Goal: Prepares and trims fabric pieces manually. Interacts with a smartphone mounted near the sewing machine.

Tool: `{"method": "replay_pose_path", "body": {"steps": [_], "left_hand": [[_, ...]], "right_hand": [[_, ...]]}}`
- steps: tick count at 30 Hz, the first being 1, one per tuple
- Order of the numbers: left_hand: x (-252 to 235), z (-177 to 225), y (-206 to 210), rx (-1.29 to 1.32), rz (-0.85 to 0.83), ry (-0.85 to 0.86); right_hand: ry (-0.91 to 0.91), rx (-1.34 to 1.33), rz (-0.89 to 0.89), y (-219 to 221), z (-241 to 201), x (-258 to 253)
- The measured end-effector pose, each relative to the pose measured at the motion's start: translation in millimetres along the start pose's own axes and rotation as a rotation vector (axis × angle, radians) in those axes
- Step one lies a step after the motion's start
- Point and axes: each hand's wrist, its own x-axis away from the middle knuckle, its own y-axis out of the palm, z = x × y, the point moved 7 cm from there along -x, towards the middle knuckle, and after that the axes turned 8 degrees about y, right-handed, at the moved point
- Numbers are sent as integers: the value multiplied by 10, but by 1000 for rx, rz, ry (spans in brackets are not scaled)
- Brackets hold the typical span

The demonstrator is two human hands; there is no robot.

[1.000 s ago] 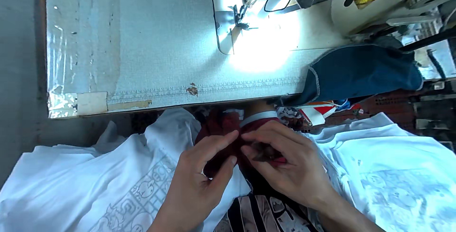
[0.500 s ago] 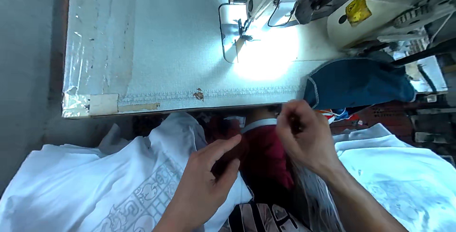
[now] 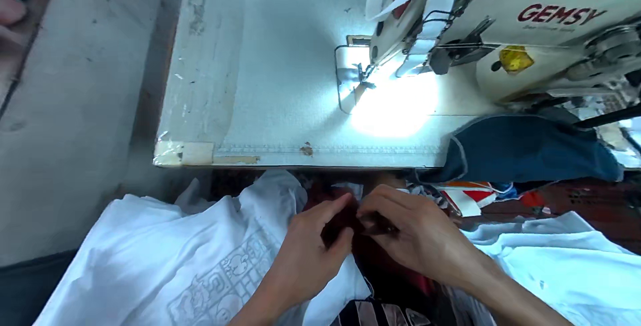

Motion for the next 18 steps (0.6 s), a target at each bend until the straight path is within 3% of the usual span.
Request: {"method": "replay_pose_path", "body": {"steps": [6,11,13,15,18], "left_hand": [[44,-1,8,-102,-31,-3],[90,-55,98,-57,-158,-63],[137,-146,176,-41,-204,-154],[141,-254,192,11,-235,-222],[96,-250,203,154,-226,-211]], "right_hand": [[-58,313,8,322,-67,-9],[-171,261,4,393,-14,98],[7,202,-3,326,330,116],[140,156,102,152,643,158],[155,-5,75,44,524,298]]}}
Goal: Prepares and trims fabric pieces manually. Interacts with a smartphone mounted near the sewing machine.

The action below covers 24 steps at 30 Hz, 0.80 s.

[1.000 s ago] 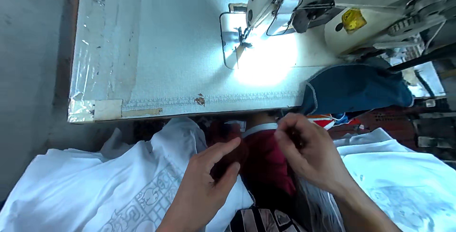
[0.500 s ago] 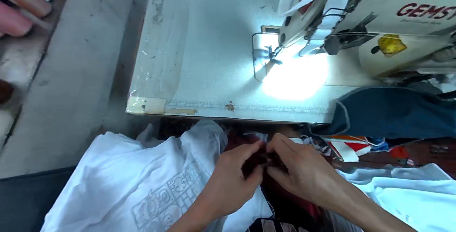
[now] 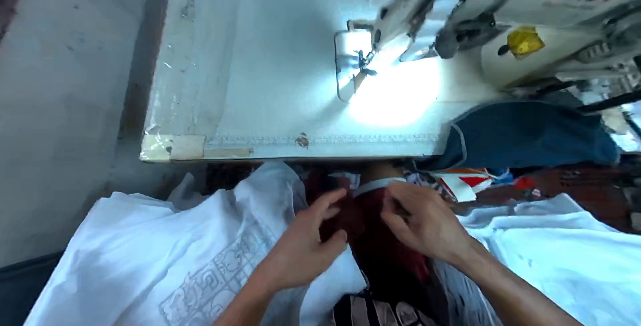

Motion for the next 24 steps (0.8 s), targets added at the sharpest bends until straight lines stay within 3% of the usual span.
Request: {"method": "replay_pose_path", "body": {"steps": [5,7,10,15,19,24], "left_hand": [[12,217,-15,69,-104,106],[55,256,-1,66,-124,147],[109,272,-64,5,-74,182],[110,68,21,-85,38,101],[19,84,85,-275,61,256],[-67,314,172,-143,171,430]], "right_hand": [[83,-638,-264,139,-93,-217],[25,-733,-425,325,-220,-226],[-49,-717,-498,419,-313,-197],[-72,-557,-135,211,-190,-113],[-90,-365,178,20,-206,-2],[-47,-338,235,-31,-74,1]]}}
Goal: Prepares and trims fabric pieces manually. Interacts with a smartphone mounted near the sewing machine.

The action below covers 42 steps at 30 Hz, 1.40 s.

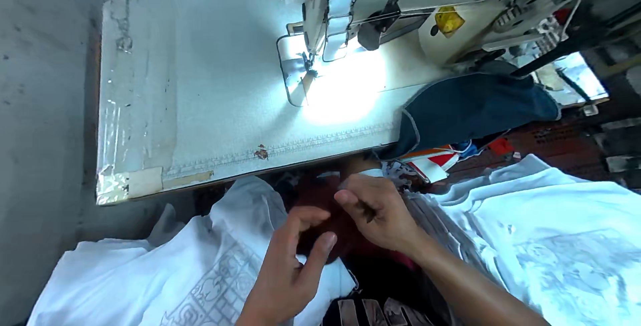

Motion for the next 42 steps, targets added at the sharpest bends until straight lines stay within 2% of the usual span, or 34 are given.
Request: {"method": "replay_pose_path", "body": {"steps": [2,6,10,14,18,20,23,26,29,31,39,42], "left_hand": [[-56,77,14,54,-6,10],[-52,258,125,78,-57,26],[-39,190,132,107,-66,-36],[-57,70,153,178,-107,-57],[-121,114,187,201,-104,-17],[-169,139,188,162,-110,22],[-202,111,152,65,-118,54],[-195,48,107,35,-86,40],[-178,-18,75,103,3,-28],[-173,-44,65,159,20,-68],[-171,9,46,212,-43,-62],[-178,3,56,209,-45,-62]], "right_hand": [[10,32,8,-68,76,-49],[-63,101,190,-219,192,-166],[-76,110,232,-201,212,-260],[90,8,137,-68,381,-300],[303,-245,-102,245,453,-184],[347,-416,-190,411,384,-85],[330,-558,-214,564,293,75],[339,-410,-132,554,316,111],[294,-157,-27,497,293,90],[268,-95,-9,481,267,67],[405,-414,-213,424,241,21],[428,-400,-243,354,258,28]]}}
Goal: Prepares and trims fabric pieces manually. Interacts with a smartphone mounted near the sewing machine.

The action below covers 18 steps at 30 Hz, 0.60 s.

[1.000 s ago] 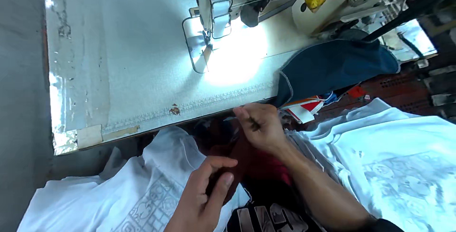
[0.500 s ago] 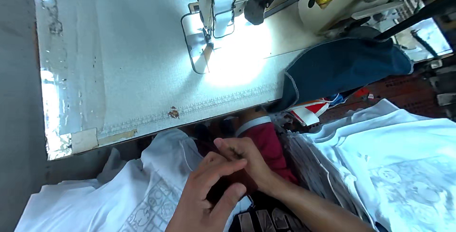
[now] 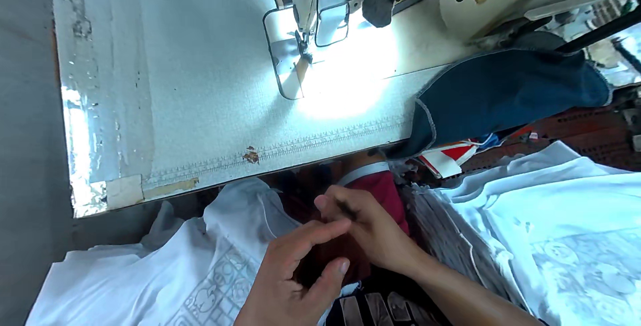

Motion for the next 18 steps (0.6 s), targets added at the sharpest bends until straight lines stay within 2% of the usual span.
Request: {"method": "replay_pose_path", "body": {"steps": [4,6,13,18], "left_hand": [[20,-43,-38,-39,23,-20],[30,-44,-61,-69,35,-35],[28,33,-80,-262,59,8],[52,100,-79,-328,77,25]], "right_hand": [[80,372,257,-385,-56,131],[47,531,315,-525,-166,248],[-246,681,239,-399,-611,567],[-292,754,249,-239,-667,618]]}}
